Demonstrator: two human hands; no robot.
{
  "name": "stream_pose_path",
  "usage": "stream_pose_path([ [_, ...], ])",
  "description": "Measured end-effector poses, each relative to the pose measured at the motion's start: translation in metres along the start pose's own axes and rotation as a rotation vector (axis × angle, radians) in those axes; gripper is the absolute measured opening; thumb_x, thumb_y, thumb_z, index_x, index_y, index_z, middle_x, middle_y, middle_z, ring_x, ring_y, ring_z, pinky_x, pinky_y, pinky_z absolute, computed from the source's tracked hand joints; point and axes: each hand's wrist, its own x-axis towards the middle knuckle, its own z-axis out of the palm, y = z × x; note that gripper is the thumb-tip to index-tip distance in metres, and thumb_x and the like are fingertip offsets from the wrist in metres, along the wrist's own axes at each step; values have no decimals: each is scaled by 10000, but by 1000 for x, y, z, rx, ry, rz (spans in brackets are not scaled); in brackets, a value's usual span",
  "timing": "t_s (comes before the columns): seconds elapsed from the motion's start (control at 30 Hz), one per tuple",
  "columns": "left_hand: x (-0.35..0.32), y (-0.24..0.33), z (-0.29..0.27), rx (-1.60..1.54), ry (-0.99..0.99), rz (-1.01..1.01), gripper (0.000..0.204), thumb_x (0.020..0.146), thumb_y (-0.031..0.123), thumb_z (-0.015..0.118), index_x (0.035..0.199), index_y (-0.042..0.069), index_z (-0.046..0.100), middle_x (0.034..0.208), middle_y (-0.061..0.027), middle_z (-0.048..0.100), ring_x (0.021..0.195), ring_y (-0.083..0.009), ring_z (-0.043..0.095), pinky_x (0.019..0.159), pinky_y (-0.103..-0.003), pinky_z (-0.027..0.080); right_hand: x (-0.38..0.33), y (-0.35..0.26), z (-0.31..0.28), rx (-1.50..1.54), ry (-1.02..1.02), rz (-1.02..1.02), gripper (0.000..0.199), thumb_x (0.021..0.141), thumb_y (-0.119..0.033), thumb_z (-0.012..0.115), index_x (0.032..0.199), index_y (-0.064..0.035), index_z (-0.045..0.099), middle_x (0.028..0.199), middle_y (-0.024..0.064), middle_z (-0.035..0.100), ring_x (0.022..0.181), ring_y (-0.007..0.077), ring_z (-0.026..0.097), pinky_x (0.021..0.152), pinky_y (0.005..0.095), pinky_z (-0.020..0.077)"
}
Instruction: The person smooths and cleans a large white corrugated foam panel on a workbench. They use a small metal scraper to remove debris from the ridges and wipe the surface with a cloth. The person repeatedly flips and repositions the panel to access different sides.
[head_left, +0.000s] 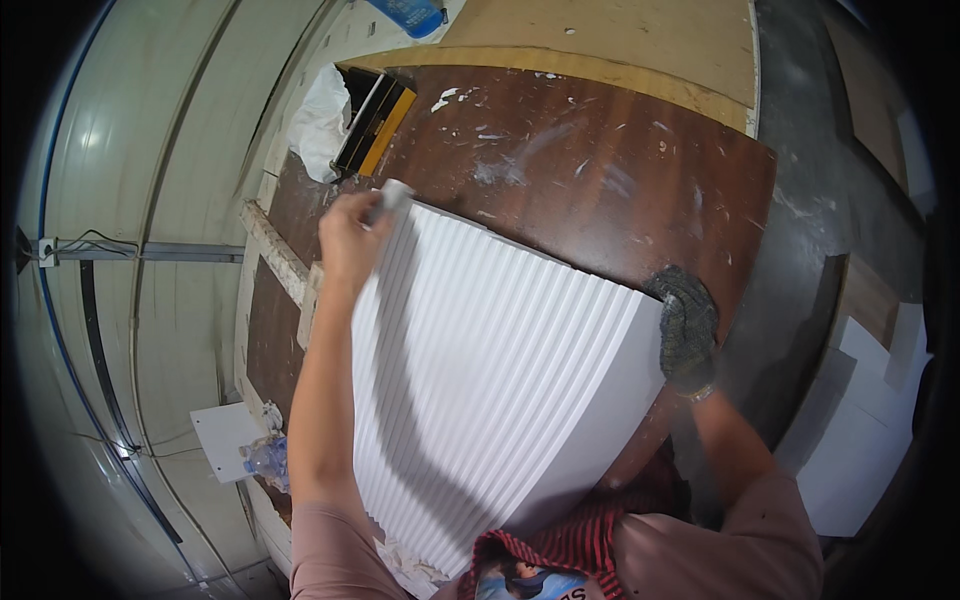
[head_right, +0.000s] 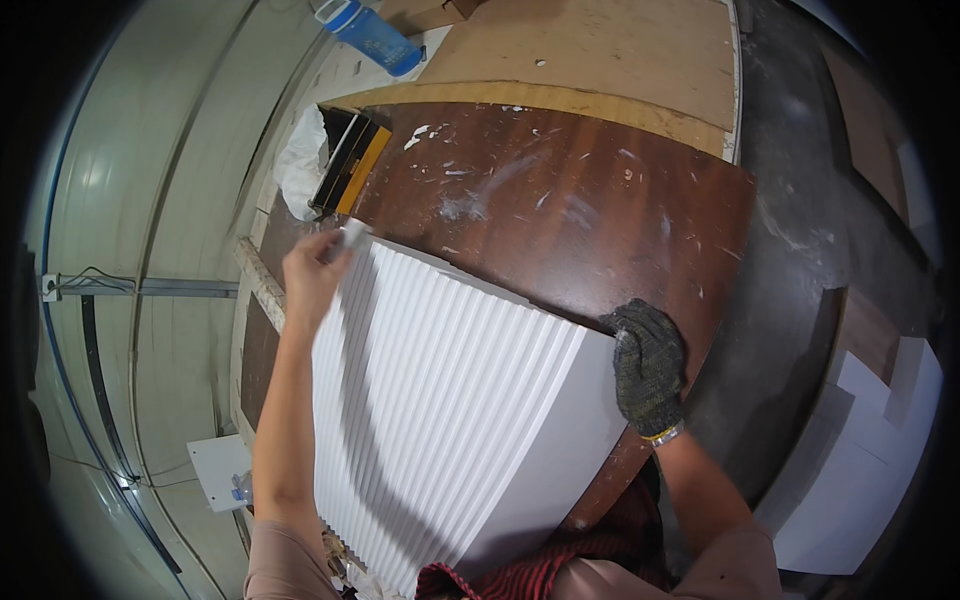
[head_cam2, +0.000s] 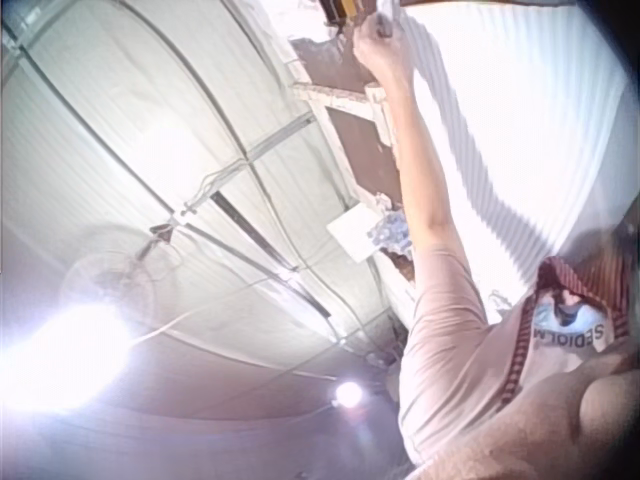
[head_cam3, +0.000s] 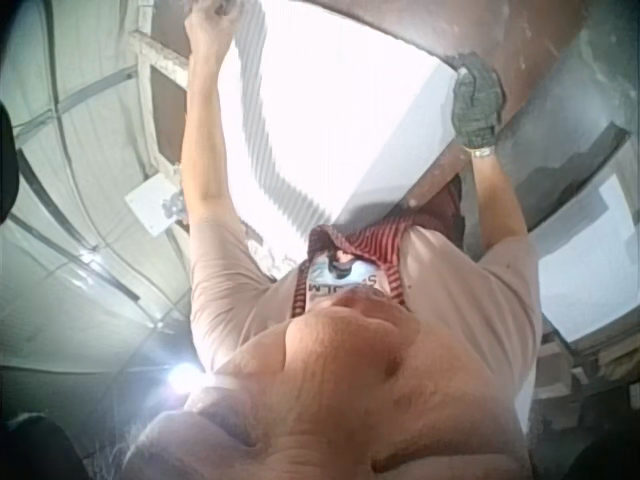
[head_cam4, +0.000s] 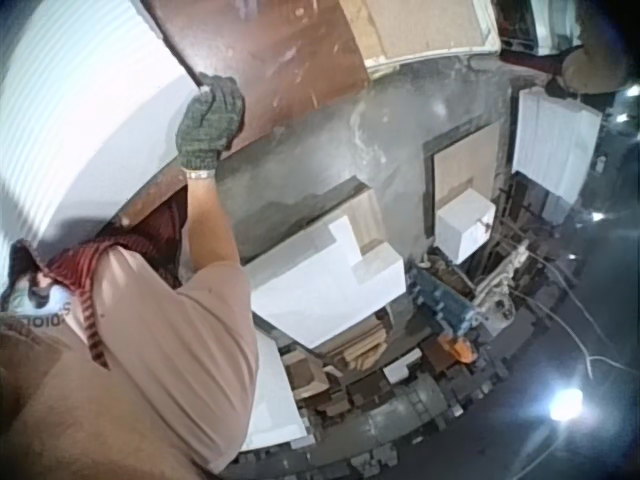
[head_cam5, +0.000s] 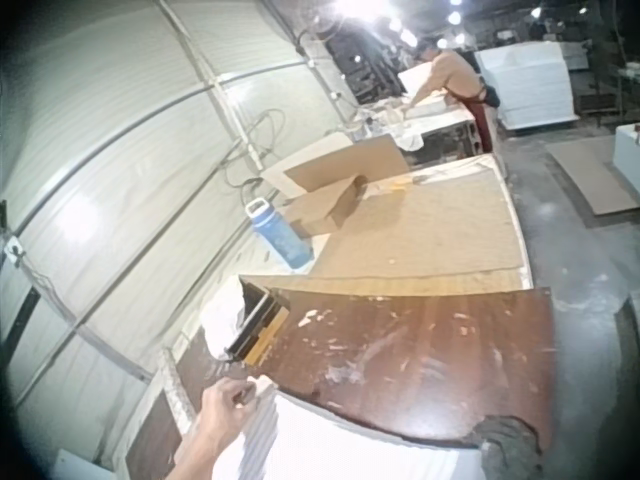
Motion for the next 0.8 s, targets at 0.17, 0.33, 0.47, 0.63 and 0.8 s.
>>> stream_pose_path([
  [0.17,-7,-1,6,52,-92,236,294,747,51,780,1035,12,736,949,-171,674,854,-340,664,777,-400,546,0,0,1,-43,-11,-33,304,1018,-121,438,1049,22,705,1044,187,708,1025,392,634,991,487,472],
  [0.33,31,-48,-13,424,77,-62,346,759,59,757,1091,-30,718,980,-179,703,875,-319,688,786,-373,535,-4,4,2,-106,-2,-63,297,1017,-119,443,1055,18,704,1050,188,707,1041,376,636,996,481,469],
  [0.47,20,-59,-8,19,-70,9,335,772,86,757,1093,-5,728,916,-159,683,816,-306,650,764,-344,521,-6,7,3,-11,-20,-7,283,1017,-105,451,1067,24,698,1057,185,708,1056,361,637,1006,468,467],
  [0.63,29,-56,-3,376,200,60,332,765,61,778,1091,21,728,949,-149,680,782,-277,641,742,-349,513,-9,11,5,-84,-24,-31,290,1022,-98,439,1074,41,688,1071,182,706,1068,362,635,1012,464,468],
  [0.8,30,-68,2,113,21,164,369,802,-29,725,1164,37,689,1043,-137,677,941,-294,647,820,-358,516,-11,13,5,-87,-29,-35,313,1039,-122,414,1090,34,681,1109,183,698,1099,365,625,1022,467,455],
])
